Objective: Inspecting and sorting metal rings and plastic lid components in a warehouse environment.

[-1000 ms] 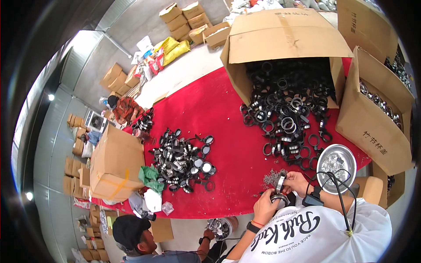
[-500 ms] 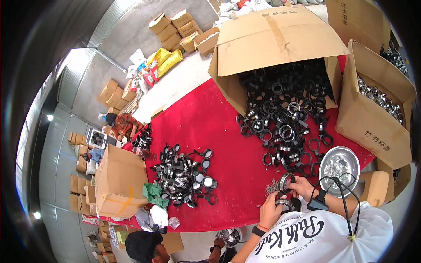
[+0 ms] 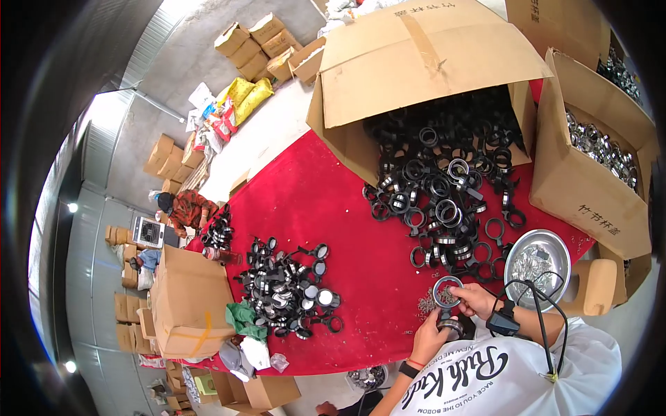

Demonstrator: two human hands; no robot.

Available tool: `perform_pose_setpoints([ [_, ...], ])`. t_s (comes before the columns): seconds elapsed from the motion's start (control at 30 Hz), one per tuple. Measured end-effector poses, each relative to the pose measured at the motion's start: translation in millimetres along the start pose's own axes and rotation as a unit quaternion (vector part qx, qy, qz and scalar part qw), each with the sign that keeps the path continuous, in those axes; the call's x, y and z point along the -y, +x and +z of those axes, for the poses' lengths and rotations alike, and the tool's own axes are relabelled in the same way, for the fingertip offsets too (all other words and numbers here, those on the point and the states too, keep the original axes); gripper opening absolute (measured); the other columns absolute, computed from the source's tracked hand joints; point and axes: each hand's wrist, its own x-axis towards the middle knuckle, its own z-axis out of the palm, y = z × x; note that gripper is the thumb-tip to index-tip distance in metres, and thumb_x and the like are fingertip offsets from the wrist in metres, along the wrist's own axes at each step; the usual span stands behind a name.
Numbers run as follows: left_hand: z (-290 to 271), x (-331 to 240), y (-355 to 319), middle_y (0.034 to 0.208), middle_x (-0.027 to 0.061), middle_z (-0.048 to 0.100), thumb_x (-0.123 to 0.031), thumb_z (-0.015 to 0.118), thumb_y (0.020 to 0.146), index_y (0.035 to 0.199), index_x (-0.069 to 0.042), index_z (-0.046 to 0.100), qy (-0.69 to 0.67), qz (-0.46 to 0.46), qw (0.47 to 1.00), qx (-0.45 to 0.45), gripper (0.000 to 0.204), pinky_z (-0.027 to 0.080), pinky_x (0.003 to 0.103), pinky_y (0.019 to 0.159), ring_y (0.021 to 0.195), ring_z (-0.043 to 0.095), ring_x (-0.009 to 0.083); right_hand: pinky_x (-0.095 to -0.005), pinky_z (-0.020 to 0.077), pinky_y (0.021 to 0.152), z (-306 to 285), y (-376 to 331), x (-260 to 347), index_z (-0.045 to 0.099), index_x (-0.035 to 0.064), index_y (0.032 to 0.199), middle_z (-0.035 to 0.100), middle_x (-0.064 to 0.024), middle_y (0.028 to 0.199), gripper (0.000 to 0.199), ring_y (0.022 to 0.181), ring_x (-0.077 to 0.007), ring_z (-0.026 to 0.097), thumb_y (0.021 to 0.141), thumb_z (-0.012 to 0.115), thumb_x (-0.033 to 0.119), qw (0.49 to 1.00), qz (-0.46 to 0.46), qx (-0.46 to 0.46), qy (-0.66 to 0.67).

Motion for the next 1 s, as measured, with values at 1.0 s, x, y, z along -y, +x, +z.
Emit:
perform_pose_setpoints([
  [1.0, -14.0, 40.6, 153.7, 0.072, 0.0056, 0.063, -0.024, 0.064, 0.080, 0.090, -0.001, 0.060, -0.241, -0.144, 0.959, -0.038, 0.025, 0.045, 0.025, 0.061, 0.066, 0.057, 0.0094, -0.0418, 0.0459, 0.061, -69.4, 235.5, 256.2, 0.057, 0.0007, 0.091, 0.060, -0.0162, 0.071, 0.023, 0.069, -0.0339, 0.059, 0.079, 0.055, 0.020, 0.687, -0.387, -0.300, -0.536],
])
